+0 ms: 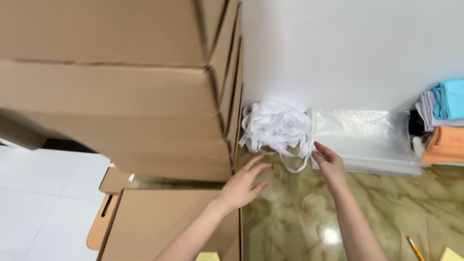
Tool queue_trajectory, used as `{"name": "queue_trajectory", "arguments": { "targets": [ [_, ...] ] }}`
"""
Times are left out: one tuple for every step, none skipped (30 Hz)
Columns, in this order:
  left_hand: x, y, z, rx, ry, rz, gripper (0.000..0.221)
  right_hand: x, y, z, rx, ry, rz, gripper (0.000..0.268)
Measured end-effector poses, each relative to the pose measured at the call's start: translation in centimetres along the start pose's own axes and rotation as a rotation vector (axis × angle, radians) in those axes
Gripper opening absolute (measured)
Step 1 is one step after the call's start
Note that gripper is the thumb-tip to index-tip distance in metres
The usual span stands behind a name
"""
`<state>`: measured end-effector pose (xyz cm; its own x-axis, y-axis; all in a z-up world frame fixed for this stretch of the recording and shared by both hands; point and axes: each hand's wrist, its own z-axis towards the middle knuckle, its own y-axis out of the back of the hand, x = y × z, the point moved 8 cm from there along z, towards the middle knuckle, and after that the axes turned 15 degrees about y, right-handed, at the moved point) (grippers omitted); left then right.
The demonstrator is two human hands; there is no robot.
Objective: Packing items into cardboard boxes and tying them with decorative ribbons
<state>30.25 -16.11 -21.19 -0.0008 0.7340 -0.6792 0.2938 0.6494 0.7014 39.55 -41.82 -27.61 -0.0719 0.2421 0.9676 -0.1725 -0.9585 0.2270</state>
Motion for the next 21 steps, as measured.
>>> {"name": "queue_trajectory", "arguments": {
  "targets": [
    [2.0,0.8,-1.9,-0.061,-0.049,-0.174,0.05,1.3,0.4,-1.9,-0.042,-0.01,0.04,0.04],
    [4.4,1.6,-4.1,-0.122,-0.094,-0.348,0.037,2.6,0.5,-4.2,-0.082,-0.023,0.08,0.034],
    [6.2,2.1,-6.5,-0.12,-0.089,-0.356,0.037,2.0,-0.1,-6.6,-0.078,-0.027,0.073,0.034],
    [9.0,2.8,-8.7,-0.155,0.026,-0.432,0.027,1.8,-1.0,-8.8,-0.044,0.014,0.079,0.028],
    [11.9,3.5,-11.1,-0.187,0.143,-0.507,0.02,1.7,-2.0,-11.1,-0.01,0.055,0.085,0.023],
    [14.1,3.3,-12.9,-0.183,0.148,-0.509,0.02,1.6,-3.2,-13.9,-0.009,0.049,0.083,0.023],
    [17.0,3.8,-15.0,-0.291,0.236,-0.455,0.016,1.2,-5.6,-16.9,0.137,0.01,0.063,0.023],
    [19.9,4.3,-17.2,-0.399,0.319,-0.397,0.012,0.9,-8.0,-20.0,0.28,-0.026,0.045,0.023],
    [21.2,4.5,-19.3,-0.396,0.32,-0.397,0.012,0.5,-9.4,-22.2,0.278,-0.029,0.044,0.023],
    [22.5,4.7,-21.6,-0.435,0.329,-0.393,0.012,0.2,-10.1,-24.4,0.218,0.009,0.007,0.019],
    [23.8,5.1,-23.7,-0.475,0.338,-0.389,0.013,-0.1,-10.7,-26.6,0.158,0.046,-0.031,0.017],
    [25.4,4.7,-25.1,-0.467,0.331,-0.385,0.013,-1.3,-11.2,-28.0,0.147,0.044,-0.029,0.017],
    [26.9,5.3,-26.9,-0.591,0.318,-0.264,0.021,-2.1,-10.4,-29.2,-0.024,0.092,-0.057,0.025],
    [28.4,5.8,-29.2,-0.712,0.308,-0.139,0.031,-3.0,-9.8,-30.9,-0.19,0.133,-0.085,0.034],
    [29.7,6.0,-30.7,-0.705,0.306,-0.133,0.031,-1.6,-10.3,-32.7,-0.196,0.125,-0.083,0.034],
    [30.6,6.7,-32.2,-0.771,0.291,-0.03,0.038,-1.5,-11.2,-34.2,-0.165,-0.046,-0.022,0.046],
    [31.4,7.3,-33.6,-0.836,0.274,0.074,0.047,-1.4,-12.2,-35.9,-0.131,-0.217,0.04,0.057],
    [33.0,7.4,-34.5,-0.836,0.272,0.076,0.047,-1.2,-12.8,-36.8,-0.132,-0.217,0.043,0.057],
    [36.6,6.7,-34.7,-0.678,0.475,-0.074,0.06,-1.6,-13.2,-38.1,-0.145,-0.304,0.006,0.058],
    [39.7,5.2,-35.2,-0.508,0.674,-0.227,0.073,-1.9,-13.2,-39.3,-0.156,-0.391,-0.035,0.059],
    [39.8,5.8,-35.9,-0.507,0.675,-0.229,0.073,-3.1,-13.2,-39.7,-0.156,-0.391,-0.037,0.059]
  ]
}}
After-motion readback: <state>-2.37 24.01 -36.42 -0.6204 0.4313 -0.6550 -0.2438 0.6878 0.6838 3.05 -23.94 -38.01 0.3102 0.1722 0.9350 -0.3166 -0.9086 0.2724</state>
